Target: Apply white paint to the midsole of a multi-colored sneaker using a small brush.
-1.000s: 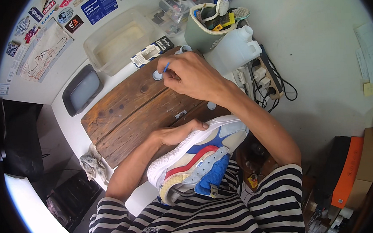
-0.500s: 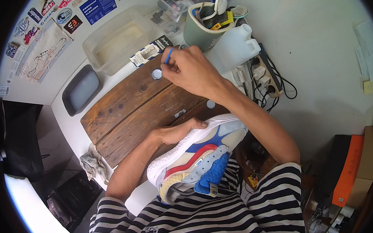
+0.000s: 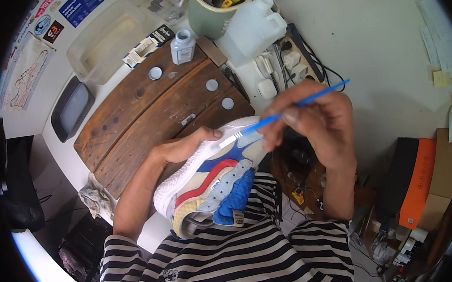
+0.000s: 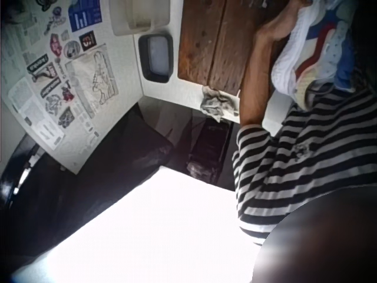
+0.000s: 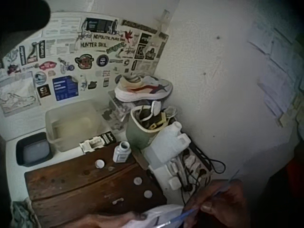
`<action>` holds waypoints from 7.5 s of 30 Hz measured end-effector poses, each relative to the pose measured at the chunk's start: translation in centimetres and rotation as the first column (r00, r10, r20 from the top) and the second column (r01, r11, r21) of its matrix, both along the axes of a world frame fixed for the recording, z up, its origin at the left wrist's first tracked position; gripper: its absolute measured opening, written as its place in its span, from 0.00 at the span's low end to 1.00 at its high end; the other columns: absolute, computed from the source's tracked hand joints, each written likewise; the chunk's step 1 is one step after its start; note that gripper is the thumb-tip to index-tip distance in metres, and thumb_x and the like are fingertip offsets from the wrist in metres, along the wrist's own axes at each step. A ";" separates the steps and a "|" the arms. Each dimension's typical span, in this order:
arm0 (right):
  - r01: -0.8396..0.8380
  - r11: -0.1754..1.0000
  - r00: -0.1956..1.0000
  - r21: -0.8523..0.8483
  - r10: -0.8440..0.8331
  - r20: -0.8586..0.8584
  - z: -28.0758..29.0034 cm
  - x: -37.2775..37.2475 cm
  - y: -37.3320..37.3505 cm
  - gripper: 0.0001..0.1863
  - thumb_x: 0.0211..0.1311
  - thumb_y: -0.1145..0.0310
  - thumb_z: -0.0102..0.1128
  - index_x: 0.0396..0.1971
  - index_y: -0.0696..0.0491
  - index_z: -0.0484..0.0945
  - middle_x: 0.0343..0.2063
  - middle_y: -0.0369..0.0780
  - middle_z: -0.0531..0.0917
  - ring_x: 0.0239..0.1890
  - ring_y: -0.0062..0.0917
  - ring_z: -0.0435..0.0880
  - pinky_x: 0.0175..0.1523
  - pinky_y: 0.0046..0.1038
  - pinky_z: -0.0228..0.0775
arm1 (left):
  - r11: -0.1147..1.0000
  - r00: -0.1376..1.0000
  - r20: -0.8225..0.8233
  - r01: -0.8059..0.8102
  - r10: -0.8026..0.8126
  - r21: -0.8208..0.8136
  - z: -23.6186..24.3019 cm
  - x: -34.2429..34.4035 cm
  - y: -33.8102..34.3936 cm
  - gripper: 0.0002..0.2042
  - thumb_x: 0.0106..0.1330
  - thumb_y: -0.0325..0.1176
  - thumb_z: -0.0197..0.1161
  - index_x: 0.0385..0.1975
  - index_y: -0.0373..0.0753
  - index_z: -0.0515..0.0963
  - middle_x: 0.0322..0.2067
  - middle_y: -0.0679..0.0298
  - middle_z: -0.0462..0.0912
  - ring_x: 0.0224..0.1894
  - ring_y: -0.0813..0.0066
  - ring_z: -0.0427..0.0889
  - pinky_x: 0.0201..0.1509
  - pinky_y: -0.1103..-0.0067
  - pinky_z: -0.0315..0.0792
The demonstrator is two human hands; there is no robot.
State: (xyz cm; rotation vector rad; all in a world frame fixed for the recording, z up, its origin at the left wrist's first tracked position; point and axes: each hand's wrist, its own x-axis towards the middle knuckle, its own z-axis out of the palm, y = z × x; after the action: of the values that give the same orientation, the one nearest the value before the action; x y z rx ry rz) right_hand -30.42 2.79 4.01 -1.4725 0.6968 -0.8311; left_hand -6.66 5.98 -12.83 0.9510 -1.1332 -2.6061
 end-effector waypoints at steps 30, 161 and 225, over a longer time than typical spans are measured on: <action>-0.156 0.978 0.984 0.137 0.167 -0.070 -4.7 -3.0 2.9 0.05 0.59 0.83 0.61 0.35 0.66 0.80 0.33 0.52 0.84 0.28 0.26 0.87 0.36 0.25 0.82 | 0.996 0.998 0.037 -0.039 0.043 -0.086 1.4 0.2 -0.1 0.31 0.77 0.55 0.43 0.62 0.31 0.74 0.53 0.57 0.82 0.49 0.74 0.82 0.57 0.79 0.76; 0.076 0.995 0.996 0.062 -0.072 -0.060 -4.3 -3.7 4.1 0.11 0.53 0.89 0.55 0.35 0.65 0.82 0.32 0.44 0.84 0.28 0.20 0.83 0.35 0.21 0.76 | 0.993 0.998 -0.009 -0.064 0.064 -0.095 1.9 0.4 -0.1 0.31 0.78 0.54 0.43 0.61 0.28 0.74 0.51 0.56 0.81 0.48 0.75 0.80 0.59 0.80 0.72; 0.100 0.983 0.973 -0.152 -0.129 -0.194 -3.4 -3.1 5.3 0.12 0.45 0.90 0.59 0.32 0.64 0.83 0.29 0.44 0.85 0.28 0.21 0.83 0.33 0.21 0.73 | 0.994 0.996 -0.027 -0.088 0.086 -0.062 1.4 0.0 0.1 0.32 0.76 0.55 0.43 0.60 0.30 0.75 0.50 0.53 0.84 0.45 0.73 0.84 0.52 0.79 0.78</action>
State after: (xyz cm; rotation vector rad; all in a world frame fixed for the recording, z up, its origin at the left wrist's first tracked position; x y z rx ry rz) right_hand -33.50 8.13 0.58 -1.6733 0.8978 -0.8392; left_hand -6.67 6.10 -11.44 0.9313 -1.1344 -2.4915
